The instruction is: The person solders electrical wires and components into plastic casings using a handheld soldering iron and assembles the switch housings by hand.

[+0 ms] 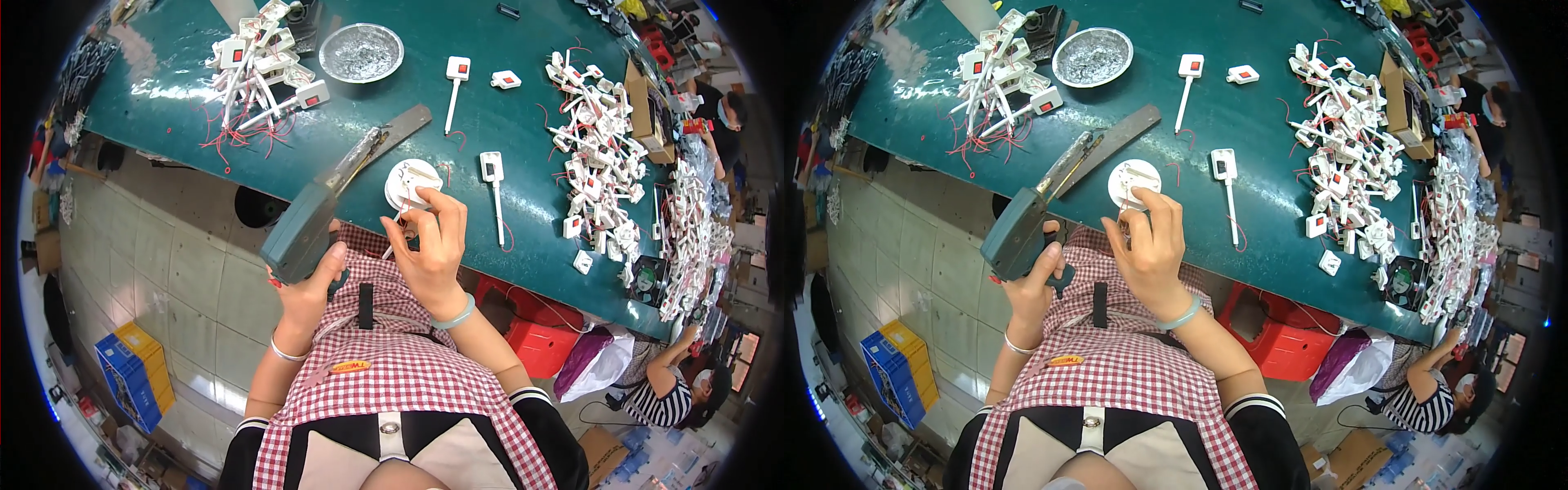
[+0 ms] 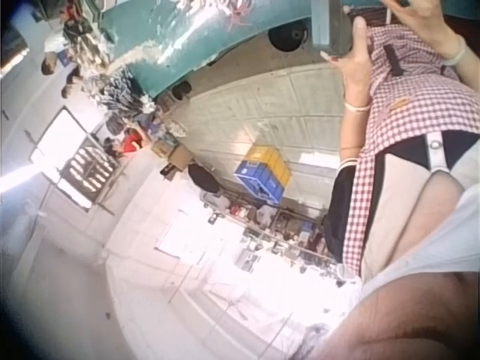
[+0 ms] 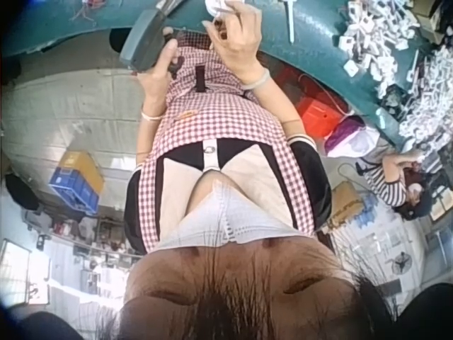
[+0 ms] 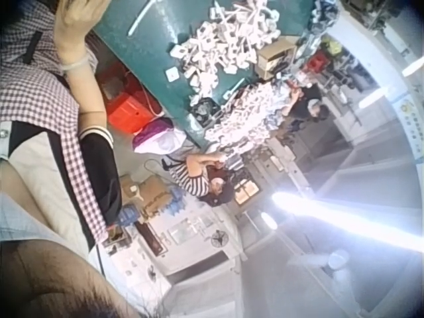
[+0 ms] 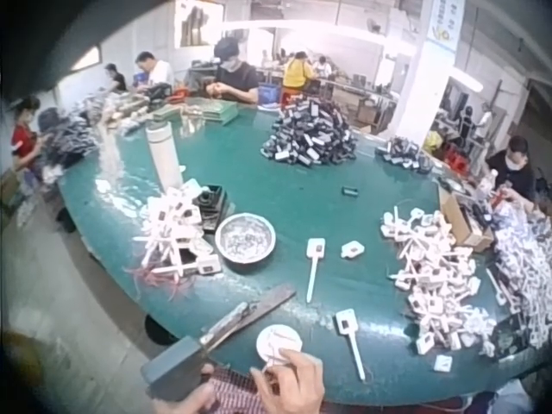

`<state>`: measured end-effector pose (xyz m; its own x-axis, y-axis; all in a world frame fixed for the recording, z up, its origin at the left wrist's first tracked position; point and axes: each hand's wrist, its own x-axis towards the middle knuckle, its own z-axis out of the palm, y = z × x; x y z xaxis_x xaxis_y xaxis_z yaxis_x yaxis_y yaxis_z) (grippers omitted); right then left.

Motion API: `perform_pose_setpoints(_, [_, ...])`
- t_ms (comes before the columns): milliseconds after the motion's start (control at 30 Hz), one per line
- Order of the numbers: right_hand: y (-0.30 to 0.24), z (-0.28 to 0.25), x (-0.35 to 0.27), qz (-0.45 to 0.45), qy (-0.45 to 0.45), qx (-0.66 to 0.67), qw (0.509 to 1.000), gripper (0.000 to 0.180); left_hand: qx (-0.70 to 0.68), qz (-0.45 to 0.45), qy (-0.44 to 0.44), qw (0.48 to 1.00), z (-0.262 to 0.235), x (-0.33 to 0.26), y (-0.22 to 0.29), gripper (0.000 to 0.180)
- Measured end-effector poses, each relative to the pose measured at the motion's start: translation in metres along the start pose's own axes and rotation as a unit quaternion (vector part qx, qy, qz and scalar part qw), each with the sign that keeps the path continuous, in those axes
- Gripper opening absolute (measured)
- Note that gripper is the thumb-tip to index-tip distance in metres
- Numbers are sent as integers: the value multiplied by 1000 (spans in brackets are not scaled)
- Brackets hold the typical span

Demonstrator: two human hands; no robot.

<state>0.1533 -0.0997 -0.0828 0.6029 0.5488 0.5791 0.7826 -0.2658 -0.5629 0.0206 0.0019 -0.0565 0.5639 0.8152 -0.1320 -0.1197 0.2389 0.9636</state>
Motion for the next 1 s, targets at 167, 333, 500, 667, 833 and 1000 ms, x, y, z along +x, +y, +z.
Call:
perform_pose_setpoints(167, [5,5,-3,-13,28,1,1000,27,-2,8,-11,1000,0,2,-3,30])
perform_pose_setpoints(333, [1,3,-9,74,7,117,990,20,52,-39,-47,997,3,9,-14,35])
perform_pose_setpoints(500, [0,-8,-5,47,-6,29,998,15,80,79,-56,992,34,37,-36,30])
perform_pose_setpoints(667, [6,-10,-4,87,-23,42,995,13,140,69,-91,984,56,58,-37,27])
perform_pose_setpoints(833, [11,-17,6,119,-17,54,991,11,164,87,-101,978,57,69,-30,28])
perform_pose_setpoints(1000, [15,-24,14,181,-31,131,974,10,213,67,-164,961,56,85,-16,28])
